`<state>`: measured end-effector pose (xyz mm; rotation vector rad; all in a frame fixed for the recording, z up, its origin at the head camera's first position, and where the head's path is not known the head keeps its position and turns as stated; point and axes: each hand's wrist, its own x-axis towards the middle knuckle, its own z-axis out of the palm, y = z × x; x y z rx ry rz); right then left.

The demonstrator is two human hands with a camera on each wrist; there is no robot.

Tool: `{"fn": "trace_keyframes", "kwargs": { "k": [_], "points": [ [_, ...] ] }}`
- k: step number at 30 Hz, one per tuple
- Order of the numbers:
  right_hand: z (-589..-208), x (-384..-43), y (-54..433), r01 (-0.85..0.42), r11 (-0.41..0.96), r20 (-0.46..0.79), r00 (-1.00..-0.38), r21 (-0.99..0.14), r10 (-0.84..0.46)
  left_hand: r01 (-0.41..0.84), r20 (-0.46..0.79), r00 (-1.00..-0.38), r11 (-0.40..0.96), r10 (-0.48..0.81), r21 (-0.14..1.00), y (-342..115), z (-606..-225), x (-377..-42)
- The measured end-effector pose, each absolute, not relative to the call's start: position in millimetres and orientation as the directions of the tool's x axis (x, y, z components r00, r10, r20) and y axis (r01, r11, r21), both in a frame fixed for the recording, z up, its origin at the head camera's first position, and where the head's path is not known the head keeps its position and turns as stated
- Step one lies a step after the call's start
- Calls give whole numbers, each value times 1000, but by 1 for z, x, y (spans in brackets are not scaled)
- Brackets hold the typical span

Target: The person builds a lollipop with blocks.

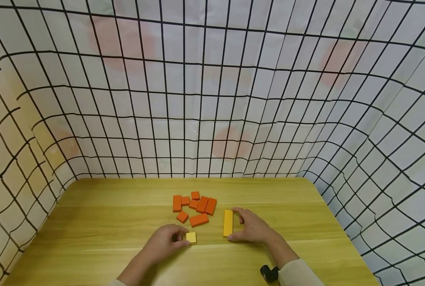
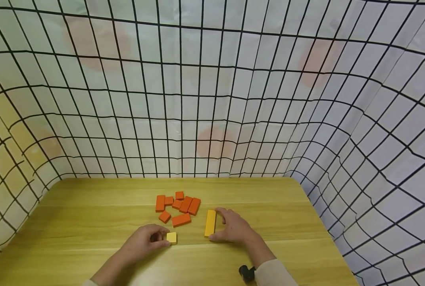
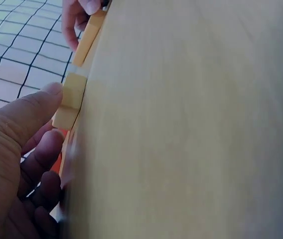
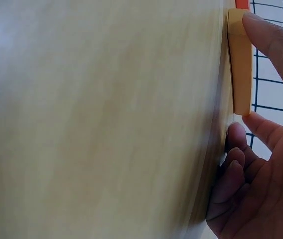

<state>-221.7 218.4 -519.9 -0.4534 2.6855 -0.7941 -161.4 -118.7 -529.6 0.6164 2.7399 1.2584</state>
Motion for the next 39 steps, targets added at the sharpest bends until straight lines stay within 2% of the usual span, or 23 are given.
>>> {"fn": "trace_keyframes", "kwargs": {
  "k": [11,25,39],
  "points": [
    [-518,-219,217,-197,797,-191,-912,-571,-362,306,167,-944,563,286,768,-117,-540,-159],
    [-519,-218,217,-202,810,-181,-918,-551,-353,338,312,-936,673,166,657,-104,-552,-156],
    [-517,-212,213,-234,824,-159,-919,-516,-360,300,273,-949,711,156,637,-103,-549,-153]
  ]
}}
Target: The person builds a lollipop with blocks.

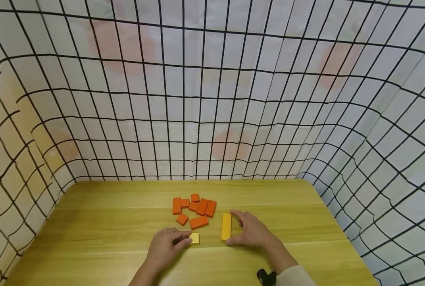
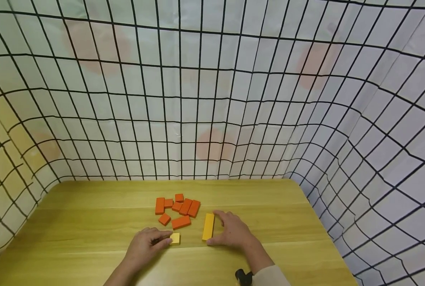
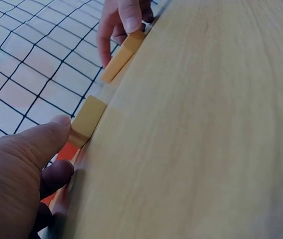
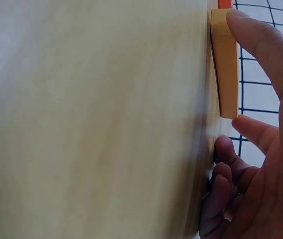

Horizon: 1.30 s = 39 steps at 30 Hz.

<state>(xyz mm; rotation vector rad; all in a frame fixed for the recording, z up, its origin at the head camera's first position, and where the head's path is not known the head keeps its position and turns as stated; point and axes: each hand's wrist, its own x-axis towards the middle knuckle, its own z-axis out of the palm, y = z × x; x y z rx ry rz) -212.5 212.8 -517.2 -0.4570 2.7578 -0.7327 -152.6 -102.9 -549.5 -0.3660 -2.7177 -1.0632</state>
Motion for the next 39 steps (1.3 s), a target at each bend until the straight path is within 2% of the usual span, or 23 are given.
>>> {"fn": "trace_keyframes", "kwargs": {
  "k": [6,11,20,30,39],
  "points": [
    [-515,-211,211,-245,836,-179,-911,-490,-372,308,275,-947,706,165,638,-104,-549,-152],
    [-513,-206,208,-330,814,-189,-866,-478,-462,333,295,-939,694,178,639,-105,-550,-153],
    [-511,-191,187,-483,730,-121,-789,-484,-602,345,310,-933,695,182,631,-105,-550,-153],
    [-507,-171,169,-534,661,-136,-715,-527,-686,336,306,-936,701,174,629,-106,-551,-153],
    [-506,-153,151,-637,633,-136,-650,-439,-748,342,309,-934,694,178,633,-107,-553,-153]
  ]
}}
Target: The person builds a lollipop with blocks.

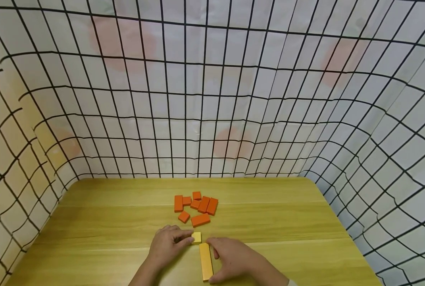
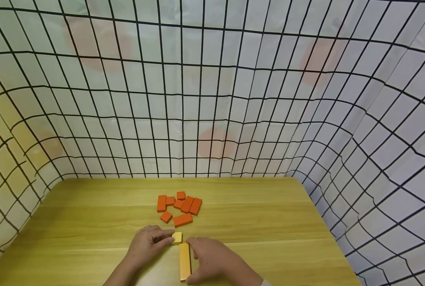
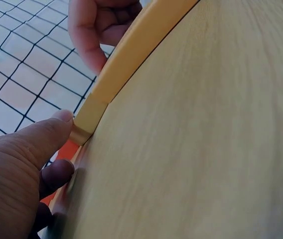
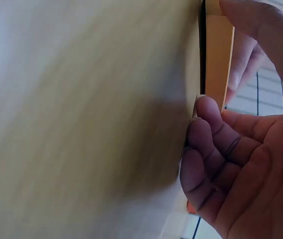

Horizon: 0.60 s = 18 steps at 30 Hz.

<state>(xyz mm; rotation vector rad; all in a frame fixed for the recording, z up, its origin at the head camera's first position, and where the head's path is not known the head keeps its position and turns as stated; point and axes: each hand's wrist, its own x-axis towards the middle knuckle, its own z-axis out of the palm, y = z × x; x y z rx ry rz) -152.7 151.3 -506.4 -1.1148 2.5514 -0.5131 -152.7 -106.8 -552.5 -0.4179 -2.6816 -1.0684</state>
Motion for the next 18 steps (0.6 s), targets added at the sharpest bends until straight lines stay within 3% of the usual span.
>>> {"fn": "trace_keyframes", "kwargs": {
  "k": [4,12,18],
  "points": [
    [-504,-148,144,-647,643,-152,-647,-410,-748,343,313,-933,697,177,629,-107,-552,-153],
    [-500,-143,133,-536,747,-228,-730,-394,-644,337,303,-936,710,179,618,-107,-552,-154],
    [-498,-143,131,-523,754,-234,-737,-398,-634,325,289,-941,711,177,623,-106,-551,-154]
  ]
}}
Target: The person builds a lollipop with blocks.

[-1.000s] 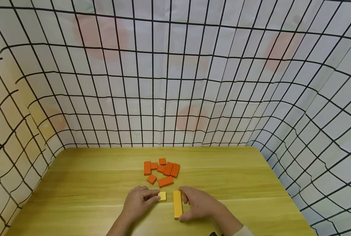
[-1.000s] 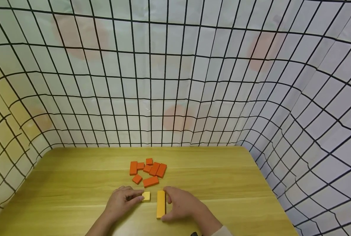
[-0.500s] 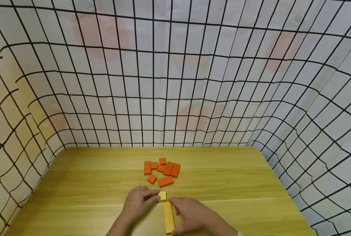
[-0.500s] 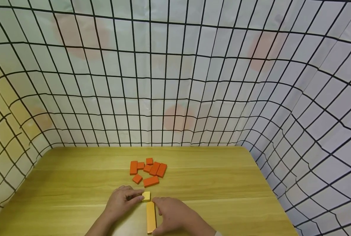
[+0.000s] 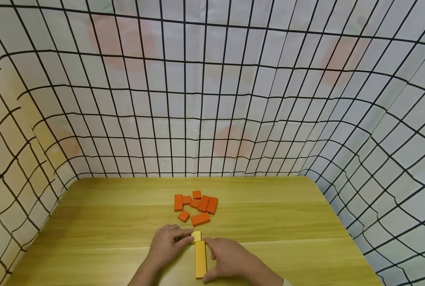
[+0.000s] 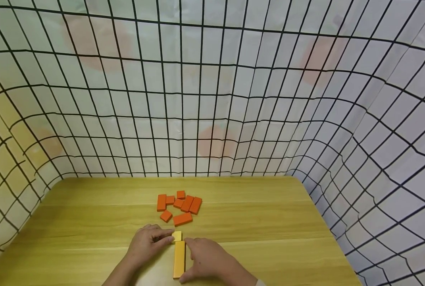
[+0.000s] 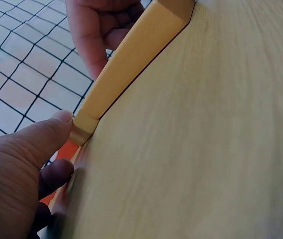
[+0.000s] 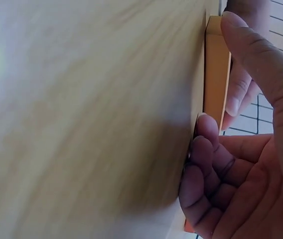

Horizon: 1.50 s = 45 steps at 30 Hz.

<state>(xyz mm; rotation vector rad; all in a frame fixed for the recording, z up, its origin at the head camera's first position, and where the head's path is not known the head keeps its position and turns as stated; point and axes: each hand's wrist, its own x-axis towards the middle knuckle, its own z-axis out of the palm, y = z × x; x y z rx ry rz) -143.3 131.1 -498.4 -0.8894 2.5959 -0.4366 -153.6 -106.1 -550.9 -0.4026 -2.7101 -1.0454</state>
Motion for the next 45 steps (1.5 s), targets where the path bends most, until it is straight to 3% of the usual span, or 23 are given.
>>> {"fn": "trace_keyframes", "kwargs": {
  "k": [18,31,45],
  "points": [
    [-504,-143,129,-599,719,-144,-724,-353,-675,334,299,-937,715,181,614,-107,-551,-154],
    [-503,-142,126,-587,737,-167,-733,-333,-659,319,280,-944,716,178,621,-106,-549,-153],
    [-500,-146,128,-540,720,-194,-725,-436,-661,376,286,-926,690,248,619,-109,-551,-150]
  ]
}}
